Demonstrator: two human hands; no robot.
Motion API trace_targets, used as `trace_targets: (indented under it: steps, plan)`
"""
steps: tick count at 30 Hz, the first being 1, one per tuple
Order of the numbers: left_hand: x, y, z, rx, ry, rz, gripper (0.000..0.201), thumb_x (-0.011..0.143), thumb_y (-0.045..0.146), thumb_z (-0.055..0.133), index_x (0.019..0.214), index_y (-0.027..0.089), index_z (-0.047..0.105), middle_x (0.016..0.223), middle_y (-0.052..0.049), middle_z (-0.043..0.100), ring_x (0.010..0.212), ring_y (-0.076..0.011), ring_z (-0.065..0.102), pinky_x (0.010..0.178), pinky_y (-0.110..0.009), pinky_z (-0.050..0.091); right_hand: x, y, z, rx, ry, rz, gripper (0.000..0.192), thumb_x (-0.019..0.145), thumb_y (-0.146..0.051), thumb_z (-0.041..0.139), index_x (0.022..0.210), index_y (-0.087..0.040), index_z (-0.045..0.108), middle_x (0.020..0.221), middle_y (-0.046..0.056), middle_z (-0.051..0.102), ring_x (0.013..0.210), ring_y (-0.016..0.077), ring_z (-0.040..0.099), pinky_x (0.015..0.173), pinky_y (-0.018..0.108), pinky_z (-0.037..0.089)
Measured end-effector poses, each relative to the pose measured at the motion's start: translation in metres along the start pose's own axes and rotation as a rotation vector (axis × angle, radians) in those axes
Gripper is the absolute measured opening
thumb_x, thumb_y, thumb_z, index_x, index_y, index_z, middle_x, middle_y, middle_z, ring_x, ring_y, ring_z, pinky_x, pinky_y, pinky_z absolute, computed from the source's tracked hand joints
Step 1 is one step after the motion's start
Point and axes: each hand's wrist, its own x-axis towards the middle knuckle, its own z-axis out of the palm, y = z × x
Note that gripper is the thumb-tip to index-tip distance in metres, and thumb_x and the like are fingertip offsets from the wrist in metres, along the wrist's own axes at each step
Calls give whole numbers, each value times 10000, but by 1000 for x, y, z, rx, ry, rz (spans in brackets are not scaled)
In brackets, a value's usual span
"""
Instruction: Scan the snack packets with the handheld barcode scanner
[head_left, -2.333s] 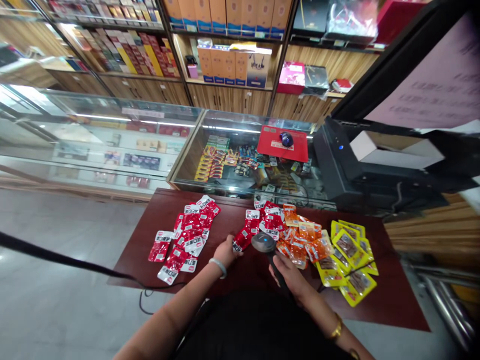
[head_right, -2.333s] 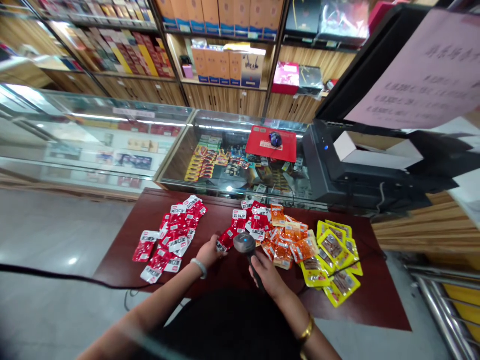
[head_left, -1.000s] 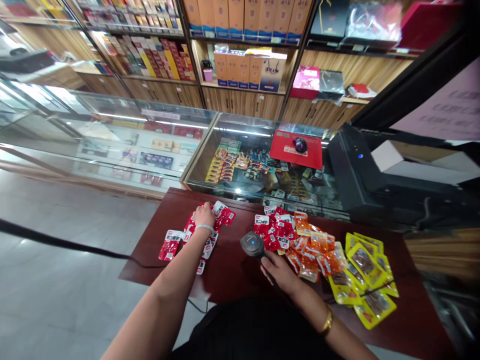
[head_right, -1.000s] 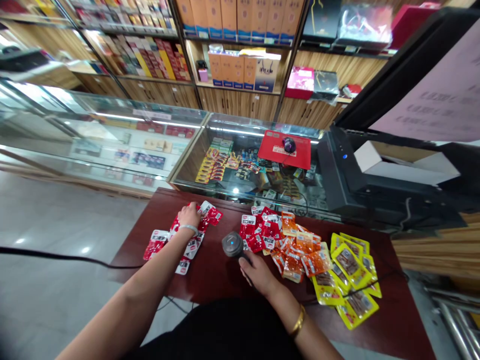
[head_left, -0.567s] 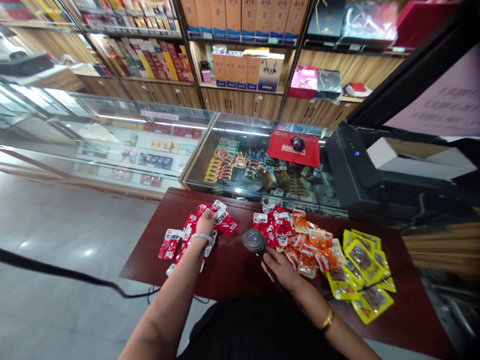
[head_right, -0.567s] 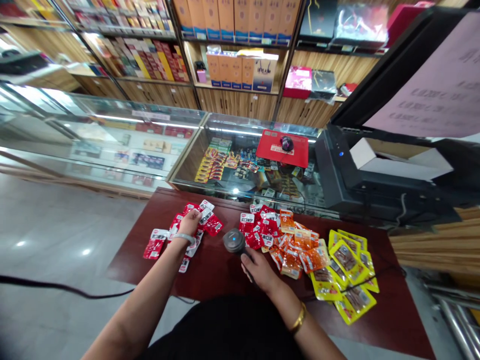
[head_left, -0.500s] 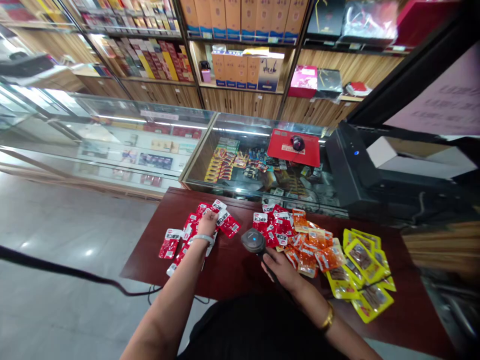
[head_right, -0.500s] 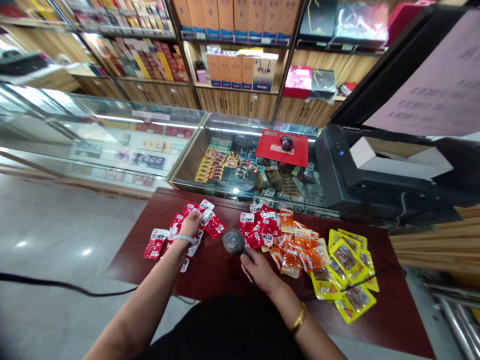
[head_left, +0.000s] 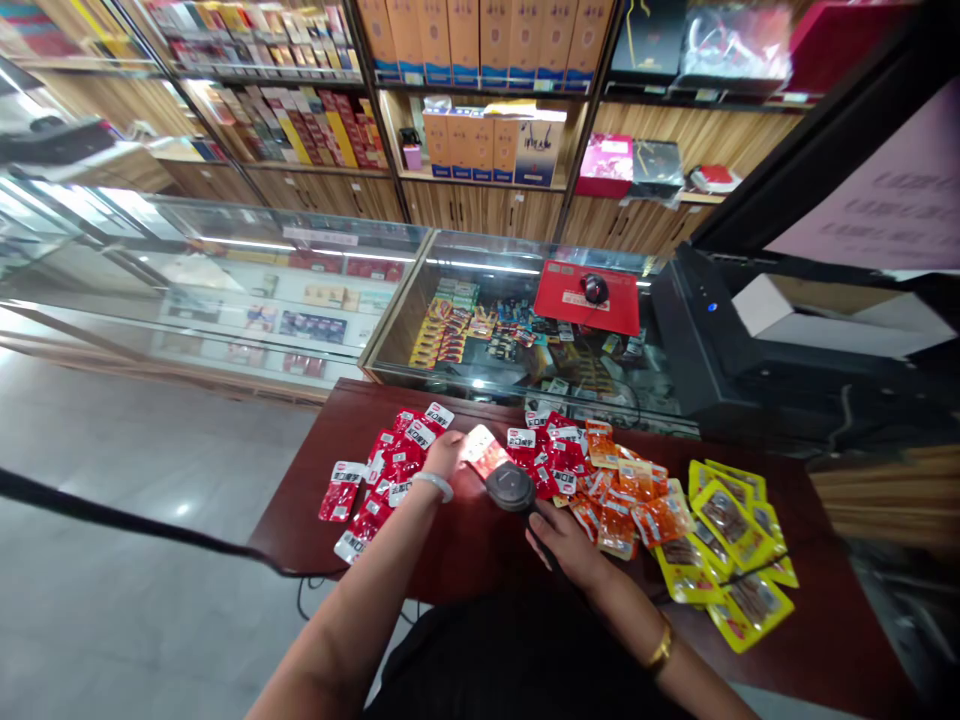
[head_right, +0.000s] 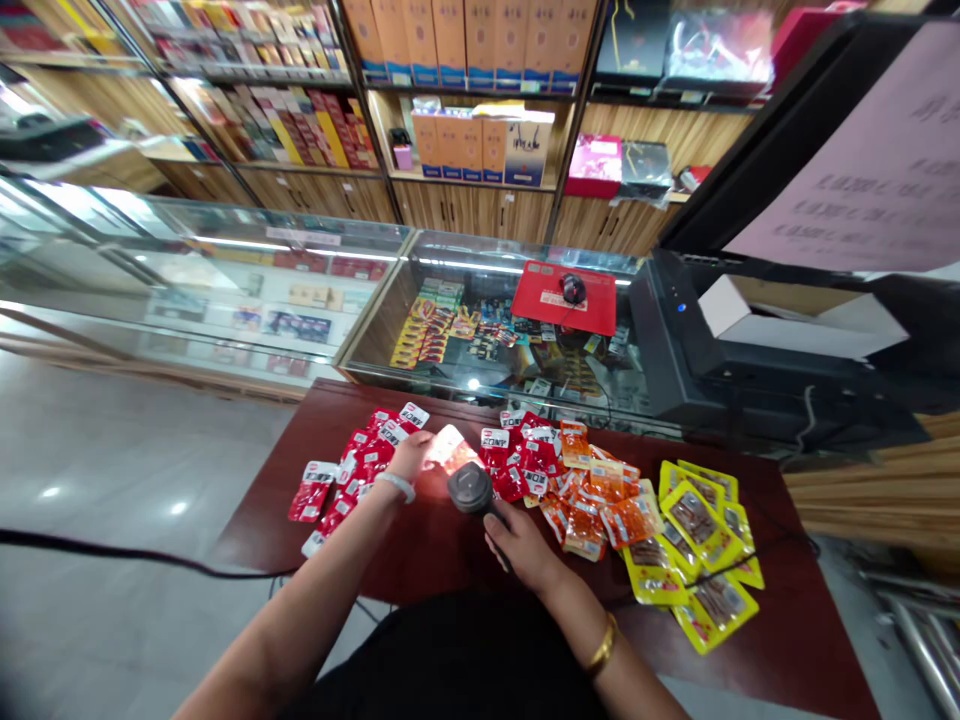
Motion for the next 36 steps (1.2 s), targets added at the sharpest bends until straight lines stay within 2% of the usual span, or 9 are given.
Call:
trace_targets:
  steps: [3,6,10,13,17,26,29,33,36]
  plan:
    - [7,8,7,-31,-88,41,237,824,358,616,947,168,687,912,-103,741,799,-210,682,714,-303,499,2,-3,2,12,-18,-7,547,845,-700,563,1054,-196,590,514,-82,408,393,79,317,379,211,229]
    - [23,15,-14,300,81,110,279,828,339,633,1052,179,676,1073,-120,720,992,-237,659,879,-331,467,2,-3,3,21,-31,-10,564,852,-692,562,1108,-190,587,507,-88,390,394,80,314,379,210,226]
    - [45,18,-52,803,238,49,385,820,395,630,1147,193,646,1217,-157,643,1156,-314,562,950,-400,413,1,1,2,14,-16,0,591,843,-700,564,1131,-184,590,502,-95,369,387,80,314,372,206,223]
    - [56,17,-62,988,221,-20,490,774,469,665,1174,189,620,1279,-177,587,1206,-357,498,947,-435,397,-2,6,0,7,-3,18,583,843,-692,569,1131,-185,591,524,-90,386,396,77,317,371,200,231]
    - [64,13,-60,1055,159,-38,525,743,475,697,1157,171,588,1278,-186,583,1208,-349,485,939,-423,386,-8,10,-3,-47,11,49,585,846,-691,560,1140,-187,593,547,-81,393,424,87,336,388,203,254]
    - [58,26,-67,951,191,88,362,816,380,599,1129,205,647,1074,-152,710,1117,-325,579,899,-409,401,-21,13,-5,-328,-92,-28,611,886,-682,502,1146,-144,631,673,-3,573,561,135,496,527,247,396]
    - [46,32,-62,664,207,108,322,825,403,593,1084,240,693,1015,-92,739,1012,-271,635,836,-342,436,-26,9,-6,-370,-102,-41,626,891,-674,499,1170,-132,637,693,14,603,595,149,520,556,257,420]
    - [22,26,-36,222,210,133,331,809,443,609,1006,198,712,926,-55,752,839,-202,661,755,-283,472,-41,9,-16,-330,-90,4,621,893,-659,517,1227,-145,617,686,3,591,576,139,509,538,249,409]
    - [3,12,-14,6,177,131,370,753,469,669,964,168,715,872,-59,750,810,-196,659,737,-278,490,-58,18,-28,-241,37,51,613,868,-675,546,1199,-164,614,678,-7,575,566,136,504,514,241,397]
